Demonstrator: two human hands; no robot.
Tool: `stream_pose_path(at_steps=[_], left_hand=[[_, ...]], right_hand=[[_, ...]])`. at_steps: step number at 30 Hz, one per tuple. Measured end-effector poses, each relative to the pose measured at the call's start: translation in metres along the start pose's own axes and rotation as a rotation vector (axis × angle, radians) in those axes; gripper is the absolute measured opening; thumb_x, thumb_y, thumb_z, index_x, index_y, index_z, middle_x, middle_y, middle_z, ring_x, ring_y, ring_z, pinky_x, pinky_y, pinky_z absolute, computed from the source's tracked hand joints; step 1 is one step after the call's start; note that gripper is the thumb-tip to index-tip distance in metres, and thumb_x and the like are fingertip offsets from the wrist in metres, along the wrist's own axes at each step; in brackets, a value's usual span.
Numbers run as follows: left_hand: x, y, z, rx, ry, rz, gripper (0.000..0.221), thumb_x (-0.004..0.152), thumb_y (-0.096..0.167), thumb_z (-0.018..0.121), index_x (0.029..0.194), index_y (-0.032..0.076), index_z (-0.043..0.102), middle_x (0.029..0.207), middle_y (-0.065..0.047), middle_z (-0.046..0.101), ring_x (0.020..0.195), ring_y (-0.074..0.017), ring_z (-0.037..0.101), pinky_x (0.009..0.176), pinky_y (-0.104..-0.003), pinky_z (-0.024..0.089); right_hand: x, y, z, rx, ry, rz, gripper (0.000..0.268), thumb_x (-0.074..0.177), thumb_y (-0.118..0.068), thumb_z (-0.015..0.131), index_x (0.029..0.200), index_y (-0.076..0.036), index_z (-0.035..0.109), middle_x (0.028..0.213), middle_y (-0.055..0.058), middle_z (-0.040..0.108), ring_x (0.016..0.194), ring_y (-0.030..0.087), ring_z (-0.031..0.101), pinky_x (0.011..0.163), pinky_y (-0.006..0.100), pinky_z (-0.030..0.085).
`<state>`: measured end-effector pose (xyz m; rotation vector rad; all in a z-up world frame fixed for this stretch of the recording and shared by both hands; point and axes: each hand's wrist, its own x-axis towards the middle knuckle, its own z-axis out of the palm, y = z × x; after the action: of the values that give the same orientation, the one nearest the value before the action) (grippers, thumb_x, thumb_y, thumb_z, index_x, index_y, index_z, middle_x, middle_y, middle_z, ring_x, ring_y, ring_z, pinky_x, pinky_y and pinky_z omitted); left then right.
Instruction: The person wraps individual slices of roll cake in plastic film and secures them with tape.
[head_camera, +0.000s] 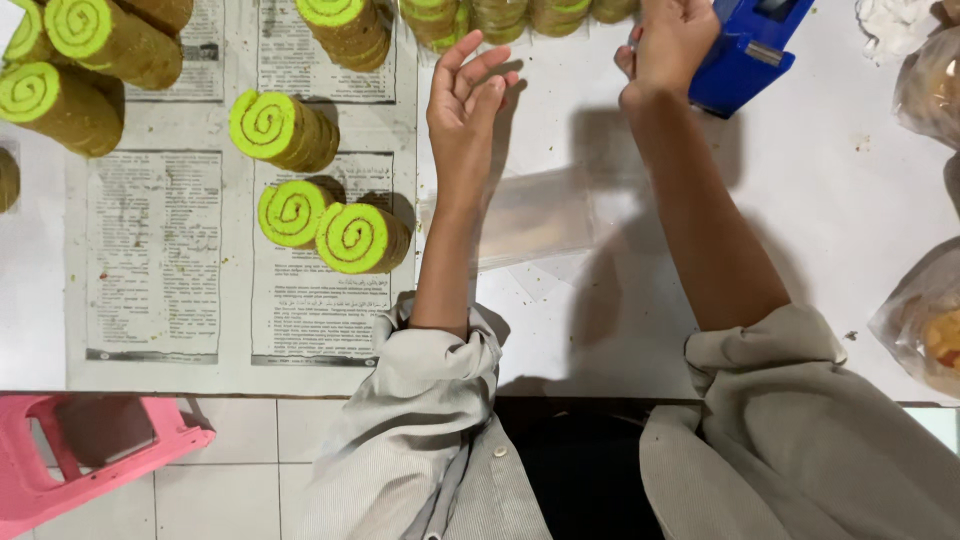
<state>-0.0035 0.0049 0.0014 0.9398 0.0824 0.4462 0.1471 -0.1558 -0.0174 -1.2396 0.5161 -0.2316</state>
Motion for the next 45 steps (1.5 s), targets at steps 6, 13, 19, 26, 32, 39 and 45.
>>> stream_pose_path(at_steps=[6,13,19,26,32,39,45], left_hand=[[0.0,0.011,0.005,0.061,0.024,-0.012,0.038,0.096,0.001,0.063,0.134,0.004,0.055,0.116,-0.015,0.069,0.1,-0.0216,0.069,0.099,-0.033,0.058],[0.004,0.008,0.003,-0.017,0.108,-0.034,0.035,0.094,-0.003,0.06,0.129,0.003,0.057,0.111,-0.013,0.07,0.095,-0.0202,0.069,0.094,-0.031,0.057],[0.005,0.006,0.002,0.058,0.182,-0.028,0.033,0.091,-0.001,0.059,0.123,0.005,0.06,0.108,-0.013,0.071,0.092,-0.0199,0.07,0.088,-0.028,0.056],[0.006,0.003,0.0,0.274,0.103,0.025,0.041,0.091,-0.001,0.057,0.132,0.001,0.055,0.112,-0.017,0.07,0.092,-0.0153,0.071,0.087,-0.025,0.056],[0.005,0.0,0.001,0.293,0.147,0.026,0.04,0.09,-0.003,0.057,0.129,0.002,0.057,0.108,-0.015,0.07,0.089,-0.0142,0.07,0.086,-0.026,0.056],[0.01,0.004,-0.005,0.339,0.277,0.008,0.034,0.092,-0.001,0.057,0.125,0.006,0.058,0.102,-0.009,0.071,0.084,-0.0107,0.068,0.084,-0.022,0.054],[0.009,0.008,-0.002,0.365,0.284,0.03,0.033,0.091,-0.002,0.054,0.122,0.008,0.059,0.1,-0.006,0.073,0.084,-0.0081,0.068,0.08,-0.019,0.053]], right_hand=[[-0.027,-0.03,-0.008,-0.082,-0.136,0.162,0.031,0.089,-0.034,0.07,0.111,-0.016,0.058,0.074,0.0,0.053,0.052,0.011,0.054,0.043,0.027,0.043],[-0.067,-0.021,-0.039,-0.218,-0.422,-0.123,0.04,0.081,-0.01,0.067,0.114,-0.011,0.044,0.082,0.002,0.06,0.055,0.009,0.056,0.04,0.024,0.046],[-0.026,-0.002,-0.04,-0.554,-0.272,-0.73,0.054,0.091,-0.007,0.063,0.14,-0.016,0.042,0.138,0.012,0.039,0.112,0.022,0.05,0.086,0.031,0.047],[0.002,0.012,-0.03,-0.628,-0.464,-0.905,0.069,0.082,-0.002,0.078,0.146,-0.008,0.051,0.148,0.025,0.042,0.142,0.043,0.039,0.118,0.051,0.034],[-0.028,-0.022,-0.034,-0.723,-0.403,-1.067,0.052,0.08,-0.005,0.077,0.127,-0.015,0.058,0.128,0.013,0.045,0.125,0.034,0.045,0.115,0.045,0.034],[-0.102,-0.033,-0.025,-1.291,-1.484,-0.712,0.059,0.077,-0.044,0.082,0.123,-0.013,0.061,0.113,0.015,0.07,0.111,0.035,0.068,0.092,0.046,0.056],[-0.135,-0.035,-0.019,-1.612,-1.494,-0.784,0.073,0.075,-0.036,0.085,0.131,-0.002,0.055,0.116,0.018,0.068,0.112,0.039,0.067,0.088,0.052,0.057]])
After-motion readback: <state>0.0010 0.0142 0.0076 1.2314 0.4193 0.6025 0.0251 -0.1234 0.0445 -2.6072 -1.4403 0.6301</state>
